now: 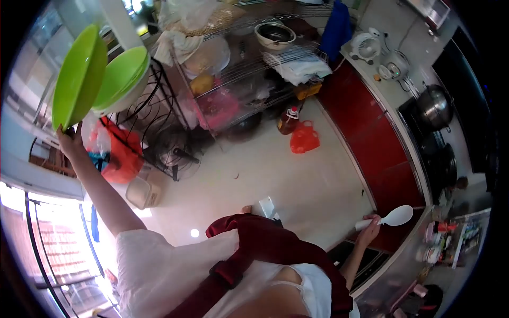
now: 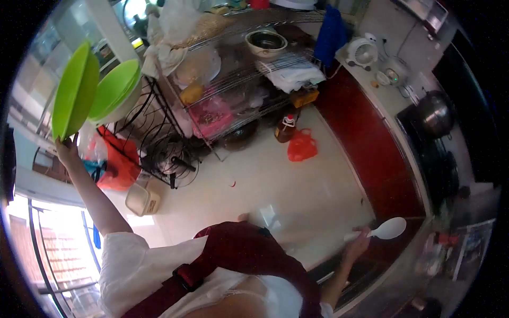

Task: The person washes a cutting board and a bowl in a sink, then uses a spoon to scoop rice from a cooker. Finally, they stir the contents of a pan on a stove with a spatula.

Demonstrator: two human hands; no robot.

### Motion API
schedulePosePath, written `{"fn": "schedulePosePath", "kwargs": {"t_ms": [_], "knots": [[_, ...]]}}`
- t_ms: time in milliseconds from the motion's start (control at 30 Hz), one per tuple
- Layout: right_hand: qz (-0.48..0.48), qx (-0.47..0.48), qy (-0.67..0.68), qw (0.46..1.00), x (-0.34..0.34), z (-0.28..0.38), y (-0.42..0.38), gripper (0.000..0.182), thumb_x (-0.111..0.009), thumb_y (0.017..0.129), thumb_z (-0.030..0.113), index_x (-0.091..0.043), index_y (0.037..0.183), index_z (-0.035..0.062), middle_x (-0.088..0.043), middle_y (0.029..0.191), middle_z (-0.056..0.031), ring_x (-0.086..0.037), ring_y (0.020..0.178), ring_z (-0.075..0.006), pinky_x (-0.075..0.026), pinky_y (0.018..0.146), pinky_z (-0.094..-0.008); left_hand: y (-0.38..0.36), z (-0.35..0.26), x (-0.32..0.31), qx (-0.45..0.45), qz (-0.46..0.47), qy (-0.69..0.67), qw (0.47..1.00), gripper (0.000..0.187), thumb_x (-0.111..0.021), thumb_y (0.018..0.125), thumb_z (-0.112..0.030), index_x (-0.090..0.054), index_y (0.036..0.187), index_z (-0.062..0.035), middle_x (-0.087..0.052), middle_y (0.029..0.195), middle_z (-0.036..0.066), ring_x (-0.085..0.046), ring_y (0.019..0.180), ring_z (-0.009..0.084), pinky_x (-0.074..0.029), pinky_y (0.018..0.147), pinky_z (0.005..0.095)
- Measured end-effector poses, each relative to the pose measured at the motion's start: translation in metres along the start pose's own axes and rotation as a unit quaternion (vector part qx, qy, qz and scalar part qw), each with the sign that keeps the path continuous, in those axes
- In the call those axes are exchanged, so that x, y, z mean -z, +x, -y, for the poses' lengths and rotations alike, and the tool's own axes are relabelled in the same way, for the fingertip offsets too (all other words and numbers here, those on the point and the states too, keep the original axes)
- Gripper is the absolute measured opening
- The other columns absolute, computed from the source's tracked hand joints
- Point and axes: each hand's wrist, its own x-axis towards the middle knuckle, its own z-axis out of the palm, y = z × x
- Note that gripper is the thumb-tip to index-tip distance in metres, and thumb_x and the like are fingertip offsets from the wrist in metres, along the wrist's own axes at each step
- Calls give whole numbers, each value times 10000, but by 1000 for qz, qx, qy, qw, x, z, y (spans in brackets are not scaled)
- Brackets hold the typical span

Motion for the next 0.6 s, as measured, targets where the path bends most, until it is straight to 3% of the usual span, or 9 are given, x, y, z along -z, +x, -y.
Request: {"fn": "schedulePosePath", "kwargs": {"t_ms": [33,100,200,233,333,400,467,533,600], "knots": [[-15,-4,-5,1000,-1,9,-3,363,-370,987,363,-508,866,51,-543,802,-77,-504,769,-179,-403,763,-324,23,12,-3,11,-2,25,1000,353,-462,915,-245,-498,1220,-72,-562,1167,121,-524,1109,278,-468,875,585],[-33,-111,-14,993,0,36,-2,324,-382,989,337,-517,896,57,-551,813,-71,-513,771,-166,-409,750,-310,76,43,3,32,1,71,997,376,-473,923,-281,-489,1230,-64,-564,1138,121,-538,1051,263,-488,858,559],[-79,-60,47,994,7,36,-3,338,-407,962,291,-544,824,14,-523,824,-58,-476,768,-161,-403,734,-309,129,79,17,26,-47,171,984,420,-545,901,-348,-533,1165,-22,-584,1027,126,-564,892,227,-537,811,469],[-97,-61,50,992,17,11,-1,329,-419,970,291,-547,861,7,-545,840,-64,-497,780,-169,-410,728,-314,136,81,20,23,-18,202,979,432,-586,876,-361,-557,1125,-9,-587,1004,128,-564,874,222,-546,775,435],[-107,-46,-53,992,31,22,-7,333,-427,972,303,-554,889,6,-584,851,-84,-551,809,-186,-435,745,-329,116,82,-2,35,27,274,961,412,-702,803,-349,-623,1011,-2,-594,897,94,-561,792,203,-536,635,326],[-161,-81,17,983,29,26,-12,312,-437,970,291,-555,900,11,-586,837,-77,-561,782,-178,-446,728,-324,184,107,21,43,26,409,911,499,-620,833,-474,-660,935,12,-627,828,132,-589,741,241,-503,596,350],[-174,-76,19,982,33,23,-16,289,-458,966,282,-557,920,15,-597,845,-76,-562,778,-163,-448,710,-307,177,113,28,-128,79,679,718,700,-479,839,-630,-677,839,40,-648,793,204,-621,727,304,-493,609,423],[-189,-65,48,979,37,18,-19,273,-481,960,276,-563,961,16,-611,867,-86,-559,774,-147,-447,702,-293,131,108,13,-164,24,788,593,856,-356,815,-733,-675,798,61,-638,837,277,-635,823,340,-480,689,487],[-203,-83,34,975,43,14,-21,289,-492,955,285,-571,969,7,-615,864,-95,-560,767,-155,-447,698,-296,110,108,9,-221,-37,830,511,842,-384,813,-724,-668,791,68,-636,796,274,-635,815,342,-485,681,496]]}}
